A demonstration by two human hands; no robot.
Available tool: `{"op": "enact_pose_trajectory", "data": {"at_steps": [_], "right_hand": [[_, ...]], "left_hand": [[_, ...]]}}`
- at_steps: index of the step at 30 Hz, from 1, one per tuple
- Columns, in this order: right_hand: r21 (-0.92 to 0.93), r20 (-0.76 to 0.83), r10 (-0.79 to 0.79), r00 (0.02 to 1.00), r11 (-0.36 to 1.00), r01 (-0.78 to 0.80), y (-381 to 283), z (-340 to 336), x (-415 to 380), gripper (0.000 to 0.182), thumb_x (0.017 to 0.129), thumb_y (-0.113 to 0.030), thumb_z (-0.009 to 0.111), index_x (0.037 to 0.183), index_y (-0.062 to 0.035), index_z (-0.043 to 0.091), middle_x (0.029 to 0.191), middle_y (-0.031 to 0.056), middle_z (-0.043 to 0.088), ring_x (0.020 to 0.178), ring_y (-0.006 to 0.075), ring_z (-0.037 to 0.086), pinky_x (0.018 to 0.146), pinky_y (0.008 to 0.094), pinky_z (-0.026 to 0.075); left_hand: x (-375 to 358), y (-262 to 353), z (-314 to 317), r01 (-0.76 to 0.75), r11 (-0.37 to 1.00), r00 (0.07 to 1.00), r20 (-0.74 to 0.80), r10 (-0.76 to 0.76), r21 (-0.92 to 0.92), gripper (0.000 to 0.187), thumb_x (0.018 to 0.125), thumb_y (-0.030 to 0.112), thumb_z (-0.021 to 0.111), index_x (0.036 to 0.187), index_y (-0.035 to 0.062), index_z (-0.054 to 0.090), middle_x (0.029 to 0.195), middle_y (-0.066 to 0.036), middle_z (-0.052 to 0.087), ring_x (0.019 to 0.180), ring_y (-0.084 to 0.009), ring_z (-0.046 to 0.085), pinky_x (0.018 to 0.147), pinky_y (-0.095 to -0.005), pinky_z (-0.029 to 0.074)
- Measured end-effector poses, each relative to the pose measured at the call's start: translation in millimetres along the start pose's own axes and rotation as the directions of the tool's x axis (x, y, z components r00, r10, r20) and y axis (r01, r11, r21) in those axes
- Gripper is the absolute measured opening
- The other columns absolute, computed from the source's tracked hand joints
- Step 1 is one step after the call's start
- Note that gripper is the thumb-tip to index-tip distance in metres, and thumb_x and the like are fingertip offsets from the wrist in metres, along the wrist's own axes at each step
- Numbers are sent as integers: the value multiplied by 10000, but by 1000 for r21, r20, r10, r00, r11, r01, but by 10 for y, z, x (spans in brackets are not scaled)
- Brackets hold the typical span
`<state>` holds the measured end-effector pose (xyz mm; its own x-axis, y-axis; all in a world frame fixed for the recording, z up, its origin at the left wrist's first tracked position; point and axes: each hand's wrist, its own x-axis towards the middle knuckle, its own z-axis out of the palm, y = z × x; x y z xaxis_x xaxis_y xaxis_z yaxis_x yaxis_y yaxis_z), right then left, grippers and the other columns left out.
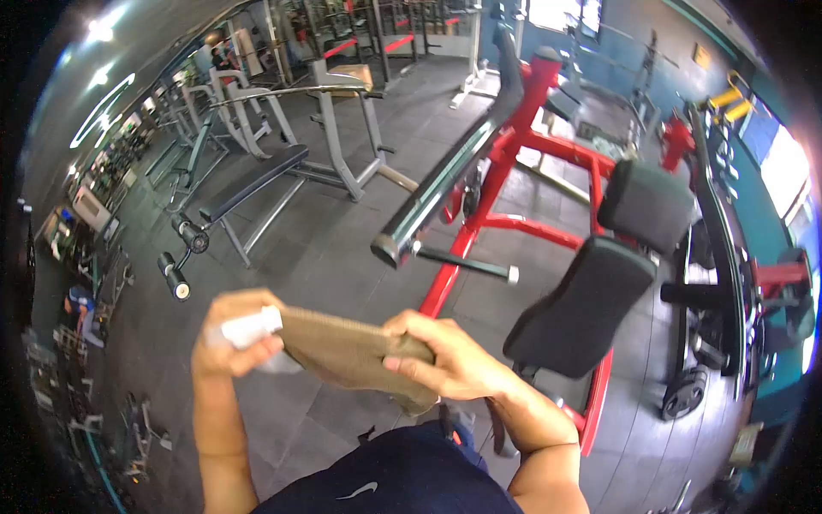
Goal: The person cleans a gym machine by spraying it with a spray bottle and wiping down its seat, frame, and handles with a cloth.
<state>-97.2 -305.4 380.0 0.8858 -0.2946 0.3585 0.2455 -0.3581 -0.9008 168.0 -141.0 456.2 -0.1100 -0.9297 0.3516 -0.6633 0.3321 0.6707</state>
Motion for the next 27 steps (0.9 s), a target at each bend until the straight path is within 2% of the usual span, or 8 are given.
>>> {"op": "enact_pose_trajectory", "data": {"at_steps": [4,9,11,14,15,17,22,27], "right_hand": [[-284,-395,-190,899,956,77,-50,-705,765,281,901,-143,665,1141,-24,580,986,101,640,925,189,615,848,312,472],[-424,-745,-171,645,868,-260,553,-2006,1652,459,896,-180,666,1297,-16,514,1342,235,537,1227,352,543,969,443,456],[-587,-748,-381,544,-6,-810,903,-1960,1635,670,888,-246,691,1451,-41,392,1485,329,347,1335,493,401,1022,551,402],[-936,-335,-391,857,246,-253,2237,-1789,1468,1059,807,-508,743,1539,-3,169,1523,397,175,1390,579,243,1092,648,299],[-760,-483,251,839,356,-544,1884,-1342,1528,1177,769,-632,719,1556,-13,100,1521,440,62,1402,597,200,1084,659,307],[-484,-551,290,783,653,-582,1939,-1072,1621,1228,778,-625,698,1539,44,5,1480,501,-28,1323,654,292,1064,569,396],[-579,-792,-28,610,352,-735,2745,-1763,2187,962,822,-291,599,1484,149,58,1304,578,251,961,600,593,885,553,525],[-497,-859,20,512,215,-841,3028,-3096,2449,623,981,-451,461,1269,102,471,1160,390,589,1007,505,633,882,533,521]], "left_hand": [[1201,34,-466,209,976,970,-140,-199,61,458,785,163,801,1160,-32,625,915,-97,693,890,-169,645,818,-339,516],[2943,-997,-726,-147,981,945,-276,178,130,334,889,239,704,1143,23,678,915,-2,693,818,-78,614,748,-268,504],[3024,-1250,-672,-15,998,947,-320,34,63,335,890,217,691,1162,22,672,912,-5,692,827,-78,609,761,-265,500],[2761,-1620,-496,1,1000,911,-412,7,19,326,891,195,684,1176,36,679,924,-25,700,821,-81,605,762,-279,500],[2607,-1742,-454,47,996,920,-384,-74,-80,332,891,195,685,1170,14,672,918,-38,701,833,-91,626,768,-284,509],[2259,-1994,-331,154,943,917,-314,-248,-295,333,898,163,673,1175,-19,650,925,-60,701,845,-123,669,762,-293,529],[1307,-2676,-166,275,847,899,-192,-394,-454,299,882,80,627,1151,-49,646,919,-88,706,788,-138,688,740,-294,559],[703,-3324,-321,399,731,831,-119,-544,-554,308,885,103,653,1157,-44,648,1014,-97,704,754,-142,679,708,-301,560]]}}
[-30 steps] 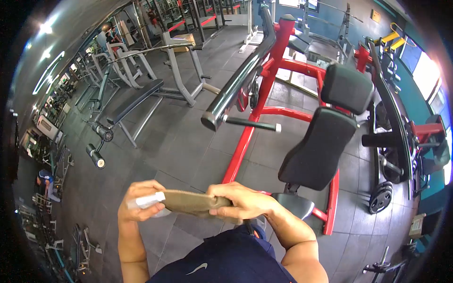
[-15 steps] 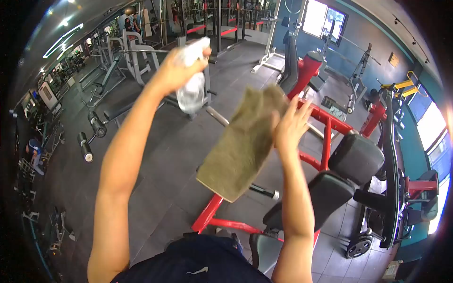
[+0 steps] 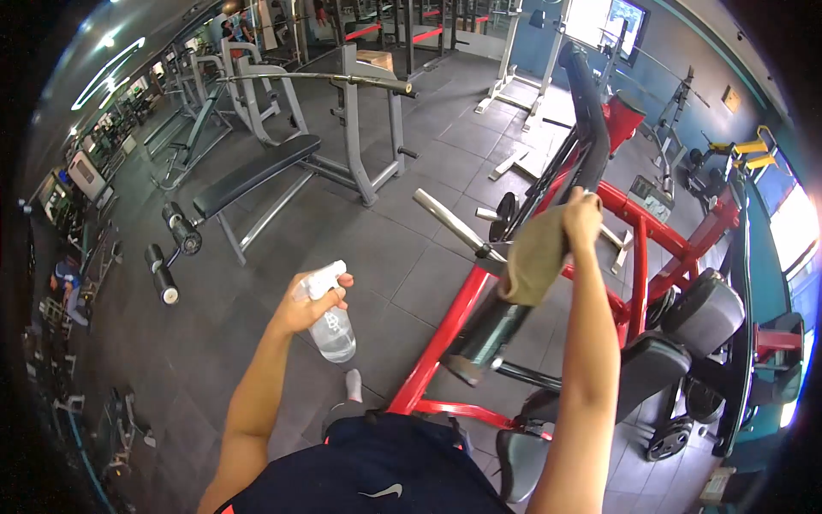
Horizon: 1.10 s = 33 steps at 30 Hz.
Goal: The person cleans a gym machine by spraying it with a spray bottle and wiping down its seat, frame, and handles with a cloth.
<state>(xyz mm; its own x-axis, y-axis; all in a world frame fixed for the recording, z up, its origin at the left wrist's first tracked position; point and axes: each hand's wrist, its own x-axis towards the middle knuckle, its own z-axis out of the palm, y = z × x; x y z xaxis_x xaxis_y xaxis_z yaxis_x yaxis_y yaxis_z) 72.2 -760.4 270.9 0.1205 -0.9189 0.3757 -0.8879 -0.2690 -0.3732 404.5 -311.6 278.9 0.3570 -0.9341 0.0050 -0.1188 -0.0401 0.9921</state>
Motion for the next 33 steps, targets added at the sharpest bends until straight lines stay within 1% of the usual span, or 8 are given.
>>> {"op": "enact_pose_trajectory", "data": {"at_steps": [3,5,7,13,16,22,29,33], "right_hand": [[503,-96,299,949,838,-213,-23,-44,-427,580,987,-542,468,1265,-43,568,1199,203,636,1154,294,592,1001,412,420],[932,348,31,937,98,-349,-347,-655,-1283,684,934,-420,616,1425,13,417,1241,67,570,1138,229,551,972,380,420],[834,375,-274,886,517,-193,-374,-954,-1888,970,853,-300,720,1575,-18,136,1426,99,460,1333,235,435,1117,344,321],[182,120,303,945,930,-321,-633,-700,-1941,602,974,-436,535,1392,-6,484,1219,275,605,1146,387,588,970,438,444],[-358,-121,273,954,885,-299,-942,-708,-1623,614,988,-546,453,1304,-38,591,1077,314,661,1016,477,633,872,540,486],[-295,-626,-83,775,946,-137,-939,-1767,-1109,636,971,-581,479,1414,-125,498,1296,166,630,1156,372,623,961,462,482],[-369,14,318,948,883,-291,-2312,-1713,-1450,554,880,-500,600,1207,-54,645,1100,242,682,1021,409,662,870,484,514],[-658,47,225,973,740,-140,-1916,-612,-1795,987,724,-317,811,1524,-113,270,1488,368,278,1247,569,441,966,559,489]], "left_hand": [[43,-444,-578,31,996,999,18,-29,-84,299,891,92,657,1154,-48,647,1027,-106,705,731,-134,670,702,-293,565],[6,-813,-1008,19,991,1000,-12,-20,-134,291,896,74,675,1158,-51,647,1031,-107,706,743,-127,665,694,-295,570],[-132,-1084,-1394,125,973,991,-21,-132,-194,291,898,60,673,1164,-56,644,1014,-94,701,753,-122,662,695,-294,574],[-161,-1644,-2199,354,916,935,100,-341,-189,312,888,73,696,1171,-50,648,974,-68,694,808,-117,658,700,-292,578],[-19,-1632,-2331,377,913,924,136,-358,-158,310,894,104,699,1157,-55,652,958,-62,688,851,-120,654,718,-292,580],[378,-1632,-2478,321,942,943,129,-307,-102,365,892,145,729,1194,-42,646,1005,-83,698,854,-130,654,727,-309,585],[534,-1704,-2403,353,923,928,184,-324,-155,328,907,118,711,1202,-14,651,1018,-48,691,876,-108,659,722,-293,590],[695,-1902,-2308,422,902,902,144,-407,-96,375,884,78,723,1223,-51,627,1047,-96,692,888,-141,670,719,-294,610]]}}
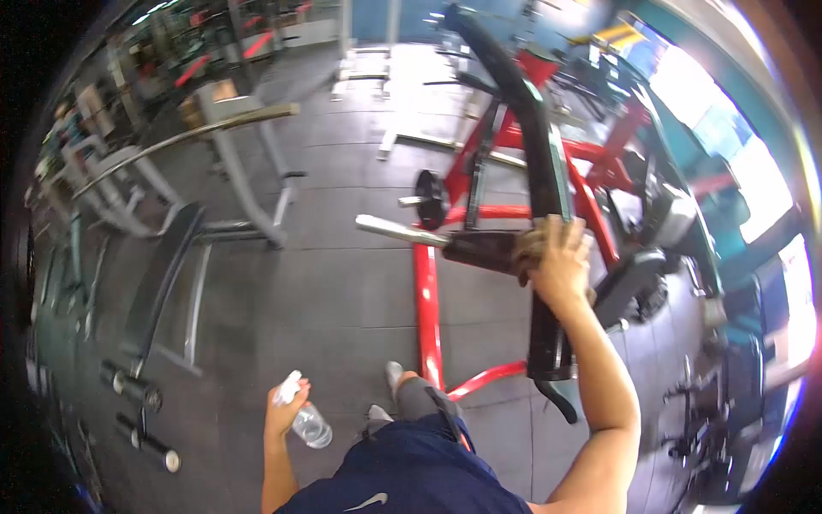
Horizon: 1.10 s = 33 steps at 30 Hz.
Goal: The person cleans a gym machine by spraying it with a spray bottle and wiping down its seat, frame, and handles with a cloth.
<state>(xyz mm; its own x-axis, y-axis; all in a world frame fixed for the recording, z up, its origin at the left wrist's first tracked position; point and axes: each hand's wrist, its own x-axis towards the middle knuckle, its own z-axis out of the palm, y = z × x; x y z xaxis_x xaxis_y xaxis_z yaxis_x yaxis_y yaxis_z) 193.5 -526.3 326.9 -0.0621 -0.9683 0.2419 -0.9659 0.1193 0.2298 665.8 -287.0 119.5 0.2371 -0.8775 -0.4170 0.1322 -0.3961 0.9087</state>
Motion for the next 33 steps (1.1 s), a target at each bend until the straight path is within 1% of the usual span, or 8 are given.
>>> {"op": "enact_pose_trajectory", "data": {"at_steps": [1,7,15,18,22,25,27,33], "right_hand": [[-106,72,-40,997,993,47,-89,-30,94,1026,722,-317,814,1539,-102,231,1480,398,258,1223,588,443,952,574,490],[164,-58,114,992,981,-103,249,342,1530,997,824,-351,725,1542,-6,125,1398,423,343,1082,529,573,882,541,527],[257,-292,7,956,964,72,202,922,4670,952,784,-349,777,1466,12,220,1262,291,465,1094,501,561,868,553,521],[294,-527,32,849,944,147,177,1039,4886,915,796,-361,763,1460,-6,244,1234,278,474,1092,509,539,871,576,505],[5,-32,36,999,999,-36,55,652,3803,981,772,-359,754,1550,-94,220,1511,263,287,1042,482,584,772,574,543],[-144,28,-49,998,988,52,-8,545,3374,984,770,-382,772,1530,-22,260,1494,379,249,1083,492,554,793,508,560],[-121,71,68,995,991,-59,-160,537,3571,985,772,-389,768,1516,16,263,1479,384,277,1140,502,525,855,521,532],[-178,-329,-31,944,983,-30,-478,951,5308,899,809,-390,736,1467,43,302,1416,298,406,1218,429,517,927,499,482]], "left_hand": [[65,-66,-1,-54,998,998,-27,54,26,345,877,64,716,1191,-56,640,1012,-93,691,863,-141,669,703,-295,609],[574,-51,209,82,996,997,7,-82,19,303,863,56,709,1142,-48,655,989,-85,685,847,-141,664,670,-293,598],[2022,827,872,72,988,995,54,-80,140,327,863,36,686,1169,-69,640,1000,-97,695,792,-130,666,672,-283,589],[2418,1261,997,73,992,995,62,-80,100,329,872,63,685,1167,-74,634,1018,-104,689,821,-141,667,674,-283,589],[2832,1400,980,40,999,997,-60,-39,14,355,873,70,688,1195,-65,621,1048,-117,681,885,-149,661,663,-280,591],[3129,1339,909,39,998,998,-47,-37,51,357,875,67,684,1200,-66,618,1056,-122,680,880,-150,663,659,-283,594],[3342,1404,951,60,995,998,-27,-58,82,363,869,58,687,1200,-72,615,1056,-126,681,857,-152,666,664,-284,596],[4253,1707,1074,82,992,993,75,-90,96,351,861,45,703,1182,-75,629,1032,-118,687,830,-138,663,648,-279,592]]}}
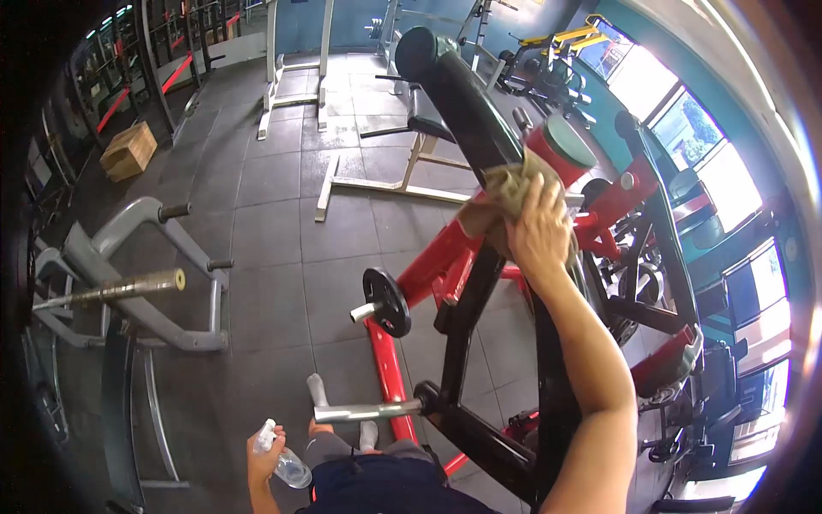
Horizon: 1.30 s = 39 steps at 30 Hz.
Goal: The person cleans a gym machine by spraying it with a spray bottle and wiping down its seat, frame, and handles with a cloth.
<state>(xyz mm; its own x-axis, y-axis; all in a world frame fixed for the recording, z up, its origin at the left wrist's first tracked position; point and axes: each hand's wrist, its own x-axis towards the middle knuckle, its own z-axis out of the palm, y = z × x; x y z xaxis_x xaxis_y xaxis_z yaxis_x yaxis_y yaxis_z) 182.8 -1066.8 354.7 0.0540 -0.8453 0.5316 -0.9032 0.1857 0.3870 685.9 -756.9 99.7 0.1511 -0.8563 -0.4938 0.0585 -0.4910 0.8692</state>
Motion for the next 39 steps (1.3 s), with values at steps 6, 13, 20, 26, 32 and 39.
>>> {"op": "enact_pose_trajectory", "data": {"at_steps": [6,13,20,26,32,39], "right_hand": [[20,-306,111,946,994,-110,-823,529,1856,747,867,-423,671,1400,23,396,1191,213,551,1031,362,625,803,456,547],[509,66,362,930,789,-343,-1063,778,3894,725,991,-579,331,1287,55,520,1257,304,586,1125,521,578,961,548,472],[-276,-60,-203,977,944,179,-1053,423,1772,792,762,-196,698,1498,-165,406,1575,152,301,1390,450,333,1061,606,360],[-511,162,-456,875,720,470,-1246,821,1928,566,830,-205,561,1384,-90,547,1591,121,271,1466,427,211,1152,643,202],[-303,349,-338,874,842,446,-920,759,671,372,822,-167,517,1059,92,642,1444,233,475,1476,342,248,1199,565,164],[-271,717,363,594,932,-242,-1565,1225,-14,574,906,-199,485,1422,49,432,1422,295,443,1381,441,347,1140,653,173]], "left_hand": [[1189,378,120,-77,997,989,130,74,14,330,863,57,710,1158,-77,646,953,-95,706,768,-123,673,621,-265,573],[2049,656,103,-172,965,968,216,128,197,267,861,71,705,1096,-53,676,867,-66,693,694,-107,655,622,-268,565],[2458,684,65,-85,971,942,337,5,223,228,854,49,677,1058,-53,682,827,-51,682,673,-89,643,615,-253,546],[2568,793,202,-133,951,908,420,5,278,222,865,61,680,1055,-53,684,804,-32,673,670,-82,634,620,-244,529],[2606,880,334,-85,964,861,505,-57,254,218,879,69,673,1057,-55,679,793,-33,665,663,-85,629,607,-252,525],[2613,695,195,-9,957,833,532,-152,289,225,874,53,675,1073,-52,671,839,-43,675,674,-89,626,614,-251,519]]}}
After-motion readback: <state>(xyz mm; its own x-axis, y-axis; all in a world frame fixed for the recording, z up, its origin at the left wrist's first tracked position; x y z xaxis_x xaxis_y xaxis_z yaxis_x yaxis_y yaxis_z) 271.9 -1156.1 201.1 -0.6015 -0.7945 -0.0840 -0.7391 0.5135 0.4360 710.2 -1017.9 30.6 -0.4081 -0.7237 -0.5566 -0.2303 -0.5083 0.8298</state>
